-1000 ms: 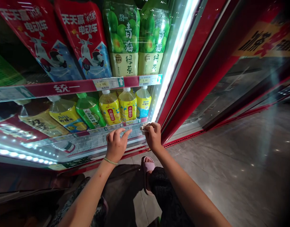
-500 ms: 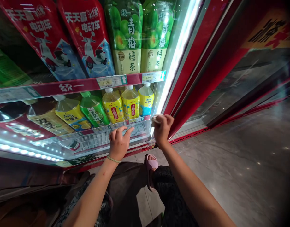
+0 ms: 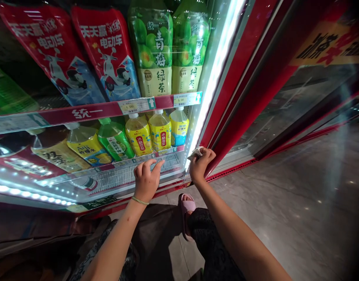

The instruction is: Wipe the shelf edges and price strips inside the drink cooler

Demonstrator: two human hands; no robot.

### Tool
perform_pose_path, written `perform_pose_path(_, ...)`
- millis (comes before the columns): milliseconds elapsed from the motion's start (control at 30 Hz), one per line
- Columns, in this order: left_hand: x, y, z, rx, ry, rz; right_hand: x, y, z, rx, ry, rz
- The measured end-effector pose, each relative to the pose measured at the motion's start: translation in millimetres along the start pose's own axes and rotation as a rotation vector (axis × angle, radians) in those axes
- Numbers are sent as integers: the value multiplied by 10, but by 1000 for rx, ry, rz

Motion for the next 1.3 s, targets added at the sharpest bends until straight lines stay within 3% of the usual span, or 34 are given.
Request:
perform_pose_path(67,3,-11,-8,-5,1,5,110,30,44,55,-16,-65)
perform_pose_path(200,2,-12,-26,-19,-17,30,130,-282,436,5,165,218)
perform_pose_path(233,-1,-3,-19,-20,-16,30,57,-248,475,-23,168,185)
perform_pose_path(300,-8,30,12,-19,-7,15,-105,-67,411,-48,83,-7)
perform_pose_path(400,-14,75,65,-27,-1,-6,-116,83,221,-52,-69,-207)
perform_pose_path(467,-11,92,88,-34,-12,-10,-15,30,204,2,-85,-200)
perform_pose_path(533,0,110,110,-39,-22,-14,51,-101,296,53,-16,-97)
perform_pose_path(667,22,129,186,-39,-6,0,-84,-255,502,-12,121,89)
perform_pose_path(800,20,175,272,-39,27,-22,-192,28,313,-128,-119,-265)
perform_pose_path(833,15,192,281,-37,25,-35,-151,24,323,-113,-128,-295)
perform_pose_path(867,10,207,285,-33,20,-46,-112,-33,388,-76,-84,-265)
perform_pose_path(967,-5,241,285,-26,-3,-68,1,-354,706,47,203,-7)
perform_pose_path(1033,-12,260,299,-27,0,-81,3,-435,789,58,303,71)
perform_pose_path(1100,-17,277,325,-23,15,-96,-96,-339,718,48,262,-1)
perform_pose_path(1233,-21,282,358,-16,27,-109,-96,-46,457,64,14,-287)
perform_pose_path(1300,-21,283,362,-20,26,-111,22,-141,516,119,27,-211)
Point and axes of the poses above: each hand's wrist, its own x-axis away from the middle knuckle, its own y-axis out of the back of the hand, z = x × y, the point moved 9 cm from there along -x, towards the middle knuckle, and after that the axes turned 9 degrees about -x, right-handed, at the moved point
